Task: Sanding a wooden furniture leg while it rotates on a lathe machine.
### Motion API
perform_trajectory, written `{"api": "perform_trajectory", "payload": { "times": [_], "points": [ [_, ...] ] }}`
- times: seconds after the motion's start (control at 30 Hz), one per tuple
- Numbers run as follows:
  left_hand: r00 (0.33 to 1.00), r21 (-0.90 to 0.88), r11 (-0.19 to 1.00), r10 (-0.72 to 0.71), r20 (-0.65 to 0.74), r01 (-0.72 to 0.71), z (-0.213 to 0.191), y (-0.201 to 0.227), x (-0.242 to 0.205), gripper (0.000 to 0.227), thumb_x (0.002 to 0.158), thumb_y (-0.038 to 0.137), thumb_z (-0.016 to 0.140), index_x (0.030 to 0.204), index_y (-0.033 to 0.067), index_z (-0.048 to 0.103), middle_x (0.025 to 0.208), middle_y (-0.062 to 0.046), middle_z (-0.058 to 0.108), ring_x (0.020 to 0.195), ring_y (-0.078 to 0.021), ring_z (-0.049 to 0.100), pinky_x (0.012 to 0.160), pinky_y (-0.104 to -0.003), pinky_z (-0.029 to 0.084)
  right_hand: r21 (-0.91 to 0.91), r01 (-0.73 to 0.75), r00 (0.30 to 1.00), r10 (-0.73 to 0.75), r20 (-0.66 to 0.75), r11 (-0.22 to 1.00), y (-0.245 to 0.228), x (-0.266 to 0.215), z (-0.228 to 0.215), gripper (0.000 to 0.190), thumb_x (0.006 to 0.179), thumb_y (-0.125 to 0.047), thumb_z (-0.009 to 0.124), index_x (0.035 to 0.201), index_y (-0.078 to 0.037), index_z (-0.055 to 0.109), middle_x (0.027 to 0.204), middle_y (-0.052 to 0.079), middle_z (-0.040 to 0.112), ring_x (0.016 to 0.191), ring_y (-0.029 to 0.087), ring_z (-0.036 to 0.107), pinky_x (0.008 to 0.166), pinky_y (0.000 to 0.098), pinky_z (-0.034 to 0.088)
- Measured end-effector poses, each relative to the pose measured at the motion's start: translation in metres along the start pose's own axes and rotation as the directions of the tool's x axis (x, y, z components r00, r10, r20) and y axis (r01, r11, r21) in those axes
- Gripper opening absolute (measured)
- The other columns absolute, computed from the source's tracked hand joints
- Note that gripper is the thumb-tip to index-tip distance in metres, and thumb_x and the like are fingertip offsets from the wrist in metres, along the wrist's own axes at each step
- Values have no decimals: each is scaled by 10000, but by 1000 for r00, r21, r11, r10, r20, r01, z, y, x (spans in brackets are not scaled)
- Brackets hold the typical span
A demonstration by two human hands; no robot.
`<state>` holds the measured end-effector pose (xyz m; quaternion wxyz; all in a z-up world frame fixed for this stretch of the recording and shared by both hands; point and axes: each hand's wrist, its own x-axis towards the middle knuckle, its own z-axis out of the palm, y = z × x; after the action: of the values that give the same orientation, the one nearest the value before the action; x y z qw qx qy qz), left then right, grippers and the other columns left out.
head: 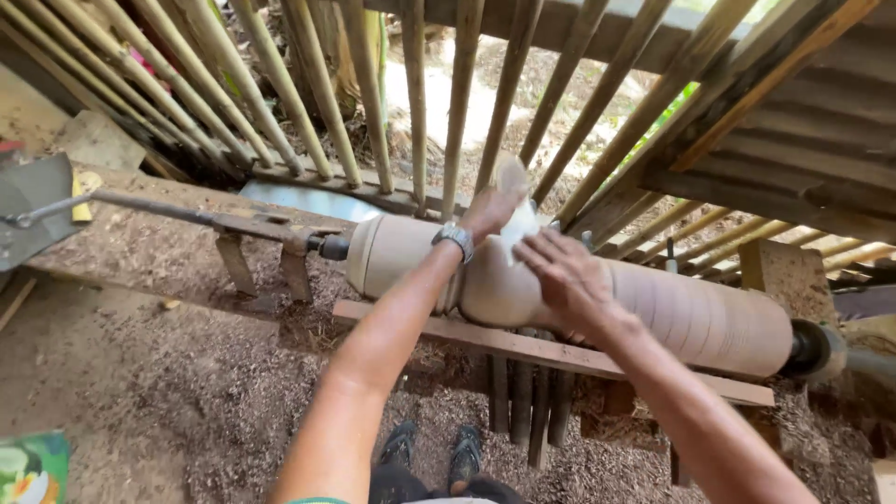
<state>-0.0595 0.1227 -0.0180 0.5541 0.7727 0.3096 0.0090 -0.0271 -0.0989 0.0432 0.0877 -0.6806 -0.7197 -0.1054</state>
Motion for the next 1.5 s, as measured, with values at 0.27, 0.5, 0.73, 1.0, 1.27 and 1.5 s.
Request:
{"api": "perform_trajectory", "payload": {
  "times": [0.27,0.5,0.73,1.0,1.27,1.5],
  "points": [
    [991,-626,769,115,-63,-128,-41,43,-28,410,946,302,646,1106,-76,656,870,-149,733,689,-193,733,564,-342,625,-31,196,963,-199,-183,980,-16,49,-68,508,863,-297,684,1304,-52,629,1362,205,629,1273,398,569,1074,520,457],
    [996,-692,721,79,49,-23,-58,40,-42,347,930,198,711,1083,-112,671,846,-137,733,706,-227,722,586,-365,614,-67,136,980,-144,-140,988,-23,66,-50,464,841,-1,674,1301,-60,679,1331,138,677,1259,322,617,1075,400,522],
    [979,-752,659,172,108,-33,-61,30,-41,469,764,109,809,1159,-51,614,991,-156,718,844,-240,732,664,-388,651,138,-9,979,37,-202,990,-48,63,-53,372,868,11,667,1223,-91,701,1304,119,684,1283,319,617,1093,433,527],
    [960,-813,576,171,221,85,-35,-3,5,629,962,471,636,1230,-98,623,1020,-162,727,873,-219,746,675,-396,672,130,-28,988,47,-144,991,-43,51,-42,335,870,-5,658,1189,-98,703,1309,122,672,1284,337,609,1084,428,518],
    [946,-524,837,280,161,-159,-48,-19,11,375,788,176,843,1114,12,758,1019,-122,794,866,-164,755,757,-319,643,23,114,984,-116,135,993,-21,61,-4,407,881,9,626,1266,-107,694,1317,113,676,1227,273,615,1111,389,472],
    [976,-179,966,203,83,-186,-58,-58,23,311,733,246,906,956,45,824,897,-81,820,771,-111,754,719,-282,608,166,185,934,-226,276,969,-24,76,5,459,781,60,650,1229,-33,685,1295,127,683,1192,294,618,1069,383,445]
  ]
}}
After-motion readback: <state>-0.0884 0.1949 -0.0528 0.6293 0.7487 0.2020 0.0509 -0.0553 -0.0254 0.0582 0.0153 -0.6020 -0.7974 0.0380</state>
